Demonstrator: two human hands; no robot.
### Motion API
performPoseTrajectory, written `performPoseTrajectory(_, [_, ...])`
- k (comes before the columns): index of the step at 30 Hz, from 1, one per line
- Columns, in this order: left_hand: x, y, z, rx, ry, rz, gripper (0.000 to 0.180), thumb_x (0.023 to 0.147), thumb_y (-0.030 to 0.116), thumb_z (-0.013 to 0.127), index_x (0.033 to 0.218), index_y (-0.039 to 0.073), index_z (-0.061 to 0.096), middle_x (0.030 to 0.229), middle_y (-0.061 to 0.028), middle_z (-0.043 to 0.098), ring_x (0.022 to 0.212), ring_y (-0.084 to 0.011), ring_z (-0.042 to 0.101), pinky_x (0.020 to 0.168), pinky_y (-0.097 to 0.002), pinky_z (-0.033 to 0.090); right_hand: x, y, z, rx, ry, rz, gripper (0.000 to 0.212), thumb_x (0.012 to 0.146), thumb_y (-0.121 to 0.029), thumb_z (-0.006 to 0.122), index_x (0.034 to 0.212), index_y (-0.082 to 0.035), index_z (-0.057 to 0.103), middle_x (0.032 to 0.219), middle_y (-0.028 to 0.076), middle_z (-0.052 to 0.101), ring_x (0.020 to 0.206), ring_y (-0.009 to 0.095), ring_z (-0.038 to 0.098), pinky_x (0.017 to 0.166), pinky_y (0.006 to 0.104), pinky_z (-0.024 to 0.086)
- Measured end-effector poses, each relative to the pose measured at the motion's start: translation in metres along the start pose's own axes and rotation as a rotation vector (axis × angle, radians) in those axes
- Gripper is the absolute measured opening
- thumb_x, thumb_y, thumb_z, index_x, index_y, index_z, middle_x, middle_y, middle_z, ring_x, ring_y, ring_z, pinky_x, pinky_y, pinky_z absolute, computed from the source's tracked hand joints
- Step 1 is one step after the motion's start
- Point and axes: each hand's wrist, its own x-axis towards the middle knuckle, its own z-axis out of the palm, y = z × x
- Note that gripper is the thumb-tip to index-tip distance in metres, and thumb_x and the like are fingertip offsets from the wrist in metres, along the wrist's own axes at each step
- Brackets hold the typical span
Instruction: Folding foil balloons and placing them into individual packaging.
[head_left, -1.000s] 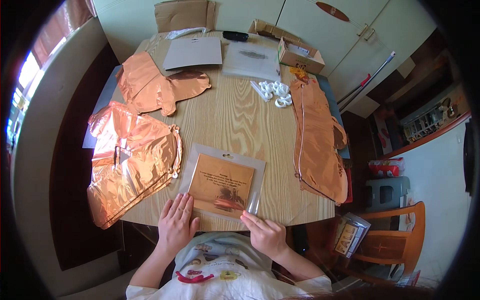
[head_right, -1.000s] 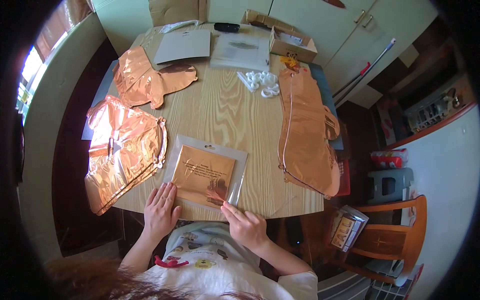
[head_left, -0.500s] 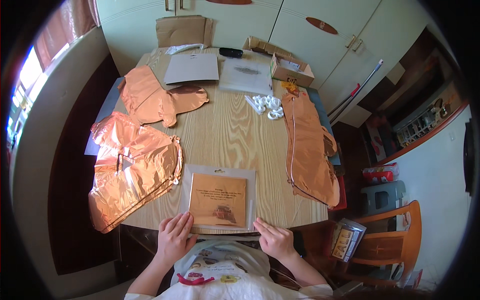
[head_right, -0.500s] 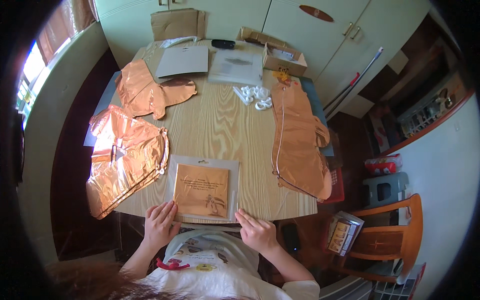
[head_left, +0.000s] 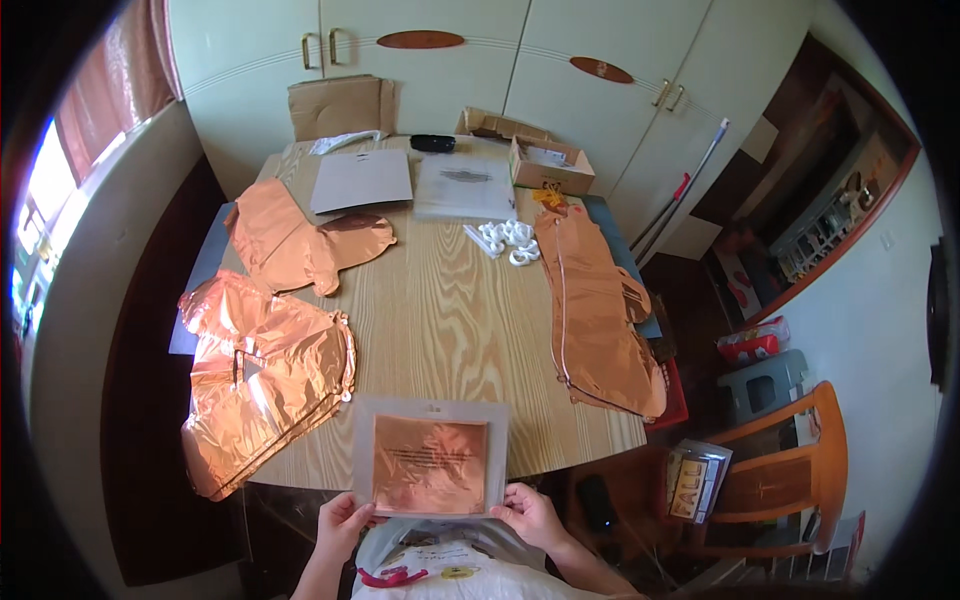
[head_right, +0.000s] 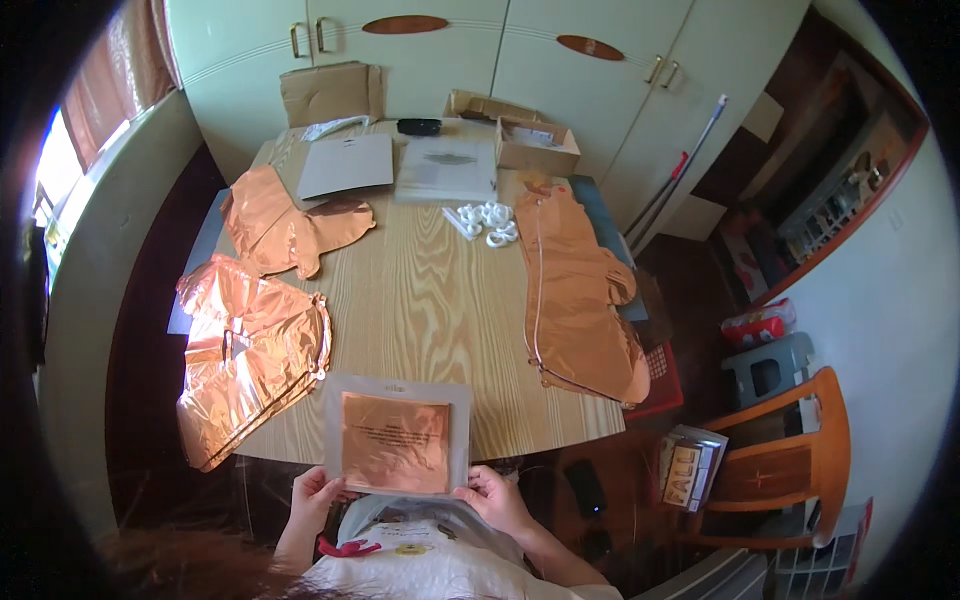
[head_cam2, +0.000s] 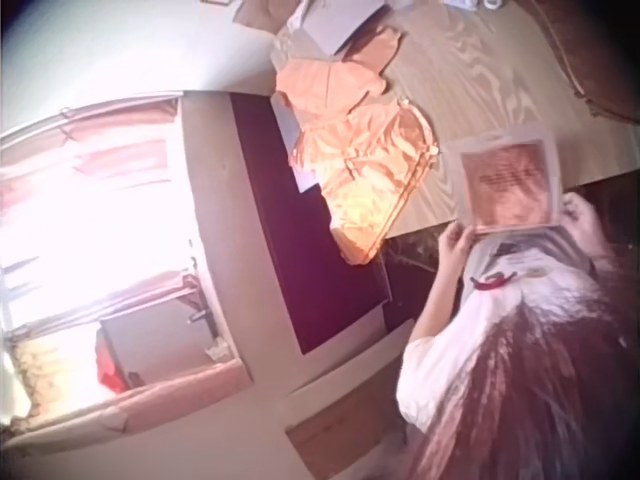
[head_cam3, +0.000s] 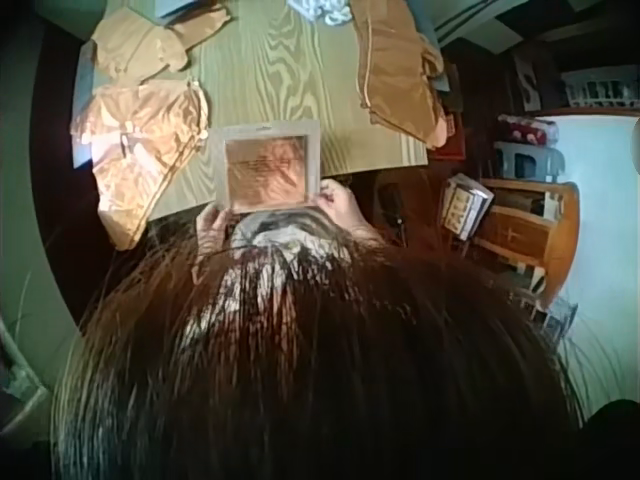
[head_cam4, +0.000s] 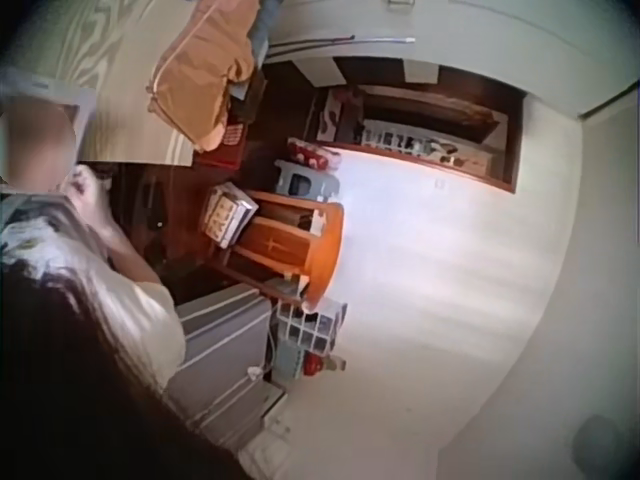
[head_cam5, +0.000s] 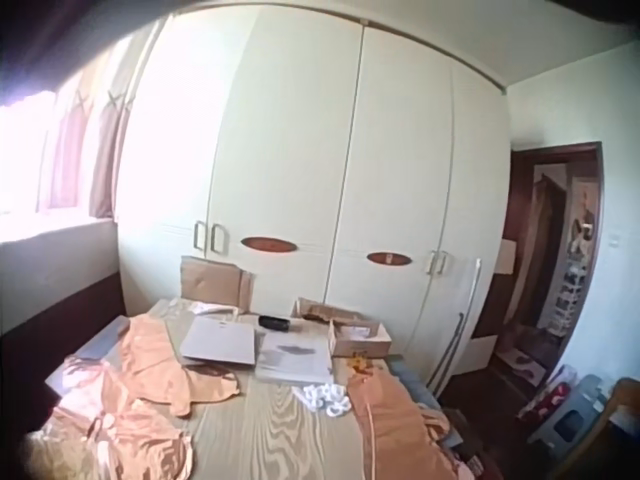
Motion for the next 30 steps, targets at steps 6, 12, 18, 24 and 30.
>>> performPoseTrajectory(6, [0.021, 0.031, -0.001, -0.001, -0.288, 0.355, 0.017, 0.085, -0.003, 0.069, 0.102, -0.004, 0.066, 0.105, -0.0143, 0.071, 0.093, -0.0158, 0.068, 0.079, -0.0273, 0.054, 0.011, -0.058, -0.011, -0.651, 0.16, -0.298, 0.022, 0.084, -0.014, 0.076, 0.101, -0.005, 0.066, 0.07, 0.009, 0.06, 0.057, 0.014, 0.059, 0.052, 0.0271, 0.045])
performPoseTrajectory(12, [0.059, 0.058, 0.032, 0.12, -0.296, 0.463, 0.028, 0.083, -0.006, 0.068, 0.111, -0.004, 0.066, 0.113, -0.0152, 0.07, 0.098, -0.0166, 0.067, 0.082, -0.0291, 0.055, 0.059, -0.08, -0.012, -0.844, 0.41, -0.652, 0.053, 0.083, -0.017, 0.077, 0.128, -0.004, 0.053, 0.096, 0.011, 0.067, 0.056, 0.009, 0.052, 0.05, 0.0256, 0.041])
performPoseTrajectory(18, [0.071, 0.073, 0.101, 0.864, -0.314, 1.2, 0.039, 0.07, 0.013, 0.075, 0.108, 0.006, 0.072, 0.109, -0.0146, 0.071, 0.095, -0.0286, 0.07, 0.082, -0.0366, 0.056, 0.031, -0.057, -0.003, -0.035, 0.153, -0.352, 0.085, 0.087, -0.063, 0.06, 0.14, -0.001, 0.037, 0.109, 0.007, 0.06, 0.073, 0.018, 0.055, 0.063, 0.0296, 0.047])
performPoseTrajectory(24, [0.083, 0.093, 0.185, 1.124, -0.45, 1.452, 0.041, 0.08, 0.015, 0.064, 0.121, 0.015, 0.066, 0.125, -0.0131, 0.064, 0.116, -0.0287, 0.062, 0.1, -0.0435, 0.048, -0.001, -0.115, -0.033, 0.357, 0.468, -0.222, 0.041, 0.1, -0.03, 0.052, 0.129, -0.001, 0.05, 0.092, 0.002, 0.064, 0.069, 0.005, 0.058, 0.059, 0.021, 0.047])
performPoseTrajectory(30, [0.088, 0.083, 0.206, 1.155, -0.517, 1.388, 0.054, 0.077, 0.02, 0.077, 0.128, 0.015, 0.059, 0.139, -0.0152, 0.052, 0.132, -0.0403, 0.046, 0.111, -0.0592, 0.031, -0.003, -0.133, -0.173, -0.57, 1.15, -0.747, 0.027, 0.1, -0.01, 0.05, 0.123, 0.004, 0.056, 0.098, 0.013, 0.069, 0.081, 0.02, 0.067, 0.068, 0.0323, 0.053])
